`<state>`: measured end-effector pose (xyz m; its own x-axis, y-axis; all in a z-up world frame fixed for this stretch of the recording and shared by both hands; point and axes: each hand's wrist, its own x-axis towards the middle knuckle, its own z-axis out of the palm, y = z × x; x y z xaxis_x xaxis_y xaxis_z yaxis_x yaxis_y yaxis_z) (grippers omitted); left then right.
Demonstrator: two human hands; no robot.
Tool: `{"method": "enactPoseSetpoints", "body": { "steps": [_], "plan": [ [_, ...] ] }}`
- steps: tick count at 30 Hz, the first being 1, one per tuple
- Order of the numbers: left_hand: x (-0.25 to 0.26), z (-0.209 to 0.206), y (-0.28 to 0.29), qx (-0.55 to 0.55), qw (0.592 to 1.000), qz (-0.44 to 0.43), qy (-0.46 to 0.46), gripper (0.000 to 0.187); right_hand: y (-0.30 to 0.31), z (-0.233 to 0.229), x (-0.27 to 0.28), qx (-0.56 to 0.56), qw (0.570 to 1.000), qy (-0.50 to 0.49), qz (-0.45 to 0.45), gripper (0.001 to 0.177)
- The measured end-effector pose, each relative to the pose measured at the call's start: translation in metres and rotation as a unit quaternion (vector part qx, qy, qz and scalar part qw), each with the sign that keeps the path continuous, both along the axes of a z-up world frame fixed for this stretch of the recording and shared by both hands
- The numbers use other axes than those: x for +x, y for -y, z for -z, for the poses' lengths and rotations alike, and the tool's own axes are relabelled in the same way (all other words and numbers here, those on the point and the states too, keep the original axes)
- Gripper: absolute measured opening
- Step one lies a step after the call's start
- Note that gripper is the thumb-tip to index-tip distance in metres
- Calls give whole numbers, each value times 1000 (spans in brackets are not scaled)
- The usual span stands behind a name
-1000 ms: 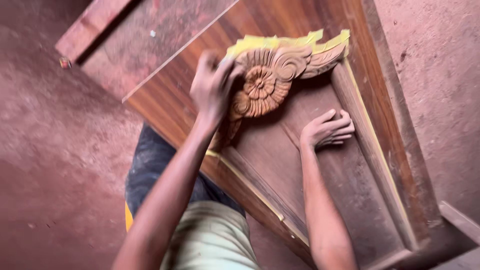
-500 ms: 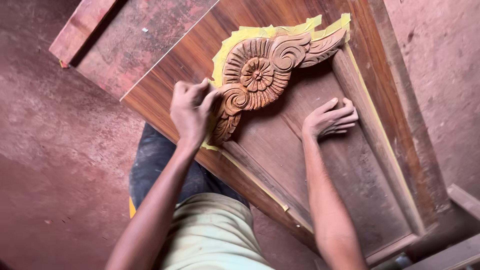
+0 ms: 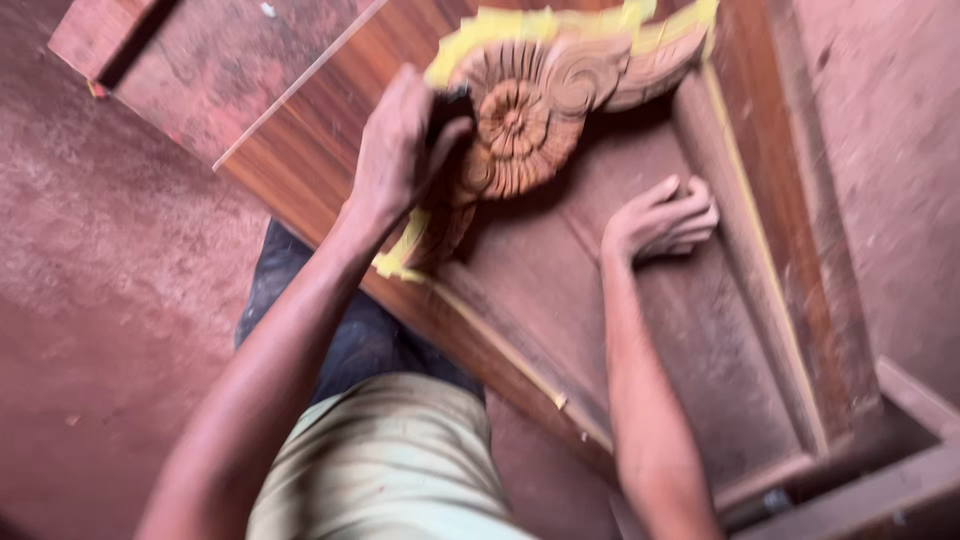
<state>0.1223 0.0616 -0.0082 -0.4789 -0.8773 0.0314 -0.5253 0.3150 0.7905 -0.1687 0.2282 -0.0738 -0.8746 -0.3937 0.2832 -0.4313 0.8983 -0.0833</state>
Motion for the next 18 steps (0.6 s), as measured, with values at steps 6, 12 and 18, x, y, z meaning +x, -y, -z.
{"method": "enactPoseSetpoints", "body": {
  "steps": [6,12,18],
  "plan": [
    [-2,-13,6,-25,996,60,-57,26,-15,9,3,-25,1000,1,-11,27],
    [-12,-24,26,40,991,112,-61,26,-4,7,-1,-16,1000,-11,-15,28],
    [-10,-1,1,56,997,42,-17,29,-3,10,1,-30,999,20,-8,25]
  ]
}}
